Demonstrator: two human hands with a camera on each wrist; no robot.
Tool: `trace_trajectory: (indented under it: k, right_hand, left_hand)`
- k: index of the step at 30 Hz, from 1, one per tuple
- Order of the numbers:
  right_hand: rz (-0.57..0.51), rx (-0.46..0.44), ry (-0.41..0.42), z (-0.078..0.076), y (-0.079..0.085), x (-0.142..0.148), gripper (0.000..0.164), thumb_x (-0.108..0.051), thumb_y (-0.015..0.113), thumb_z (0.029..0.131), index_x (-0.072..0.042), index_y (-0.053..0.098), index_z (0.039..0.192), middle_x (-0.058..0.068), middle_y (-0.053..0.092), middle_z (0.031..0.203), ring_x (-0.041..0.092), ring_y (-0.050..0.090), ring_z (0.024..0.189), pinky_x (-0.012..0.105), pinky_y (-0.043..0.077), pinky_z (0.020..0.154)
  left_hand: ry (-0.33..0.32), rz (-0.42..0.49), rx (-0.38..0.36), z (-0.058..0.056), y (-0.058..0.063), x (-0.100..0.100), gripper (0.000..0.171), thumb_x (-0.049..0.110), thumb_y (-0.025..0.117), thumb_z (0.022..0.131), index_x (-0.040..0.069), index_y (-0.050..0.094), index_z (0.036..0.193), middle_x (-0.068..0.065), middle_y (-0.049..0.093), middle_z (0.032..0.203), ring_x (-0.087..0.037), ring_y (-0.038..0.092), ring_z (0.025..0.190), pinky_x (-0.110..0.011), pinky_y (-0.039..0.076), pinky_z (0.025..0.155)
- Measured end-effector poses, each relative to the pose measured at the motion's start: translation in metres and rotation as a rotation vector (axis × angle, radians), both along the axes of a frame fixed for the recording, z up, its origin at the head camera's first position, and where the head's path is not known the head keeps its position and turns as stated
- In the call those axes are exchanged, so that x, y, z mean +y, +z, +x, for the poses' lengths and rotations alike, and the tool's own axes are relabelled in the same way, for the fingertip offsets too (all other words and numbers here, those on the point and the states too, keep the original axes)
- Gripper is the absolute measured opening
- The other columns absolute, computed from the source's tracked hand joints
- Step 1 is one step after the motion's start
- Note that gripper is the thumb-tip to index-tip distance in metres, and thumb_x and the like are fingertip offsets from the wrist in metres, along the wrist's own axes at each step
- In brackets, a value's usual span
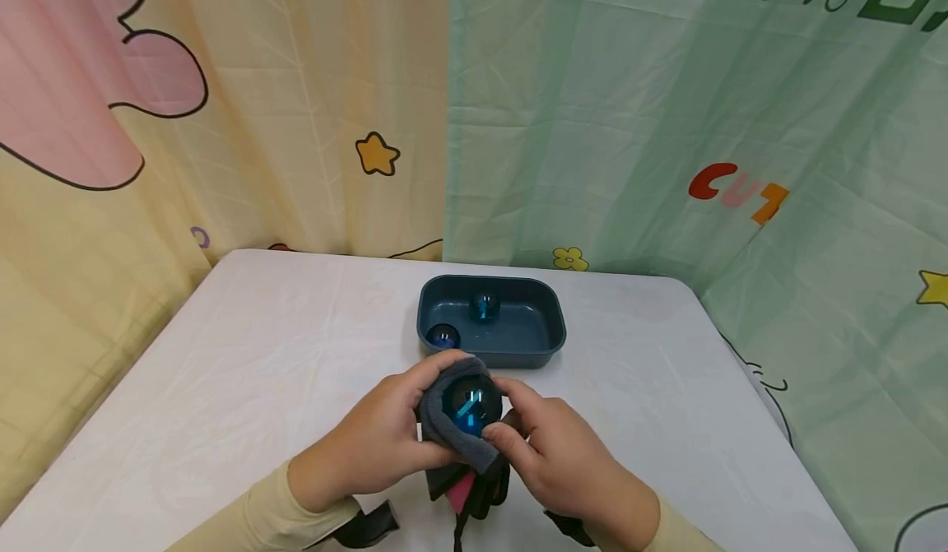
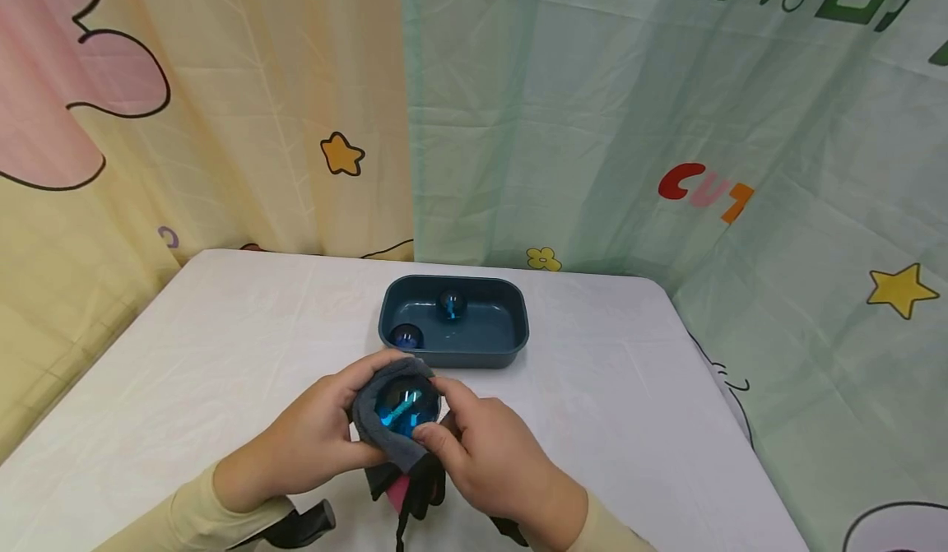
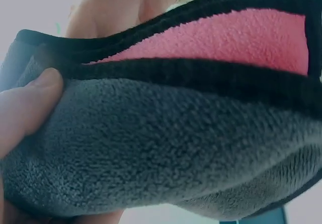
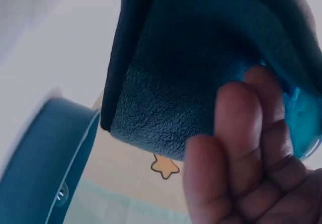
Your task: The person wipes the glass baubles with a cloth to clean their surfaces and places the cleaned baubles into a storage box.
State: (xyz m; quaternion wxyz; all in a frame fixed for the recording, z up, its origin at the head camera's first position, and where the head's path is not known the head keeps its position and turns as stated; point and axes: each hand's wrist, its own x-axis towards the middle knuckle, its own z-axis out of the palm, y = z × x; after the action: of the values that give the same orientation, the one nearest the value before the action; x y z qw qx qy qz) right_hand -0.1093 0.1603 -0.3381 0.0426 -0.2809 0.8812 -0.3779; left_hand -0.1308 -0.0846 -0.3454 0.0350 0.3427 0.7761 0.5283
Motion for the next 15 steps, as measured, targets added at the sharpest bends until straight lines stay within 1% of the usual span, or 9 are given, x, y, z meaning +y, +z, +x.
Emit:
trace_trajectory:
  k: [1, 3, 6, 7, 8, 9, 11, 13, 15]
  right_hand:
    - [-0.006, -0.011, 0.001, -0.0003, -0.0006, -0.0006, 0.054, -0.039, 0.055, 0.11, -0.007, 0.047, 0.153, -0.004, 0.078, 0.095, -0.001, 0.064, 0.081, 0.024, 0.056, 0.07]
    - [0.004, 0.014, 0.007, 0.0, -0.0017, -0.0017, 0.056, -0.039, 0.053, 0.111, -0.007, 0.043, 0.156, -0.005, 0.078, 0.102, 0.0, 0.067, 0.088, 0.027, 0.059, 0.076]
    - [0.056, 0.104, 0.009, 0.0028, 0.0, -0.0024, 0.064, -0.035, 0.058, 0.109, -0.008, 0.032, 0.162, -0.006, 0.076, 0.108, 0.002, 0.069, 0.095, 0.027, 0.06, 0.081]
    - [0.073, 0.144, 0.011, 0.0036, 0.001, -0.0023, 0.067, -0.031, 0.061, 0.108, -0.009, 0.03, 0.162, -0.005, 0.076, 0.109, 0.003, 0.07, 0.096, 0.027, 0.06, 0.082]
    - [0.097, 0.188, 0.016, 0.004, 0.0019, -0.0022, 0.069, -0.028, 0.064, 0.106, -0.01, 0.03, 0.163, -0.005, 0.076, 0.109, 0.004, 0.069, 0.094, 0.027, 0.06, 0.08]
    - [0.124, 0.228, 0.017, 0.0047, 0.0032, -0.0022, 0.07, -0.024, 0.067, 0.104, -0.01, 0.031, 0.162, -0.005, 0.076, 0.107, 0.005, 0.069, 0.092, 0.026, 0.059, 0.078]
    - [0.179, 0.322, 0.01, 0.0057, 0.0044, -0.0026, 0.068, -0.019, 0.072, 0.101, -0.012, 0.038, 0.159, -0.004, 0.076, 0.104, 0.006, 0.068, 0.089, 0.026, 0.059, 0.076]
    - [0.221, 0.414, 0.0, 0.0062, 0.0042, -0.0033, 0.065, -0.018, 0.076, 0.098, -0.012, 0.045, 0.155, -0.005, 0.077, 0.101, 0.006, 0.067, 0.087, 0.026, 0.059, 0.076]
    - [0.235, 0.474, -0.007, 0.0067, 0.0029, -0.0038, 0.064, -0.017, 0.077, 0.097, -0.011, 0.047, 0.153, -0.005, 0.077, 0.099, 0.006, 0.067, 0.086, 0.026, 0.059, 0.077]
  left_hand:
    - [0.004, 0.0, 0.004, 0.0, 0.0, 0.0001, 0.08, 0.026, 0.089, 0.087, 0.024, 0.045, 0.153, 0.005, 0.068, 0.138, -0.014, 0.065, 0.126, -0.031, 0.05, 0.111]
    - [0.009, 0.008, 0.005, 0.0, 0.0004, 0.0001, 0.081, 0.024, 0.09, 0.086, 0.023, 0.045, 0.153, 0.006, 0.068, 0.138, -0.013, 0.066, 0.125, -0.03, 0.051, 0.11]
    - [0.012, 0.037, 0.013, 0.0002, 0.0016, -0.0004, 0.081, 0.02, 0.091, 0.085, 0.019, 0.046, 0.153, 0.005, 0.068, 0.138, -0.014, 0.066, 0.124, -0.03, 0.052, 0.108]
    - [0.014, 0.047, 0.014, 0.0003, 0.0021, -0.0006, 0.082, 0.019, 0.091, 0.085, 0.019, 0.046, 0.153, 0.004, 0.068, 0.139, -0.015, 0.067, 0.124, -0.03, 0.053, 0.107]
    - [0.015, 0.055, 0.013, 0.0005, 0.0026, -0.0008, 0.082, 0.019, 0.091, 0.085, 0.019, 0.046, 0.153, 0.004, 0.067, 0.14, -0.015, 0.067, 0.124, -0.029, 0.053, 0.107]
    - [0.015, 0.061, 0.012, 0.0007, 0.003, -0.0011, 0.082, 0.018, 0.091, 0.084, 0.018, 0.046, 0.153, 0.004, 0.067, 0.14, -0.015, 0.067, 0.123, -0.029, 0.053, 0.106]
    - [0.009, 0.074, -0.001, 0.001, 0.0032, -0.0015, 0.082, 0.017, 0.091, 0.084, 0.019, 0.046, 0.153, 0.003, 0.067, 0.14, -0.016, 0.067, 0.124, -0.028, 0.054, 0.106]
    - [0.005, 0.072, -0.009, 0.0013, 0.0032, -0.0019, 0.082, 0.017, 0.09, 0.085, 0.021, 0.046, 0.153, 0.003, 0.067, 0.14, -0.016, 0.067, 0.124, -0.027, 0.053, 0.107]
    - [-0.003, 0.066, -0.016, 0.0013, 0.0029, -0.0021, 0.081, 0.018, 0.09, 0.086, 0.022, 0.045, 0.153, 0.003, 0.067, 0.14, -0.015, 0.066, 0.125, -0.027, 0.052, 0.108]
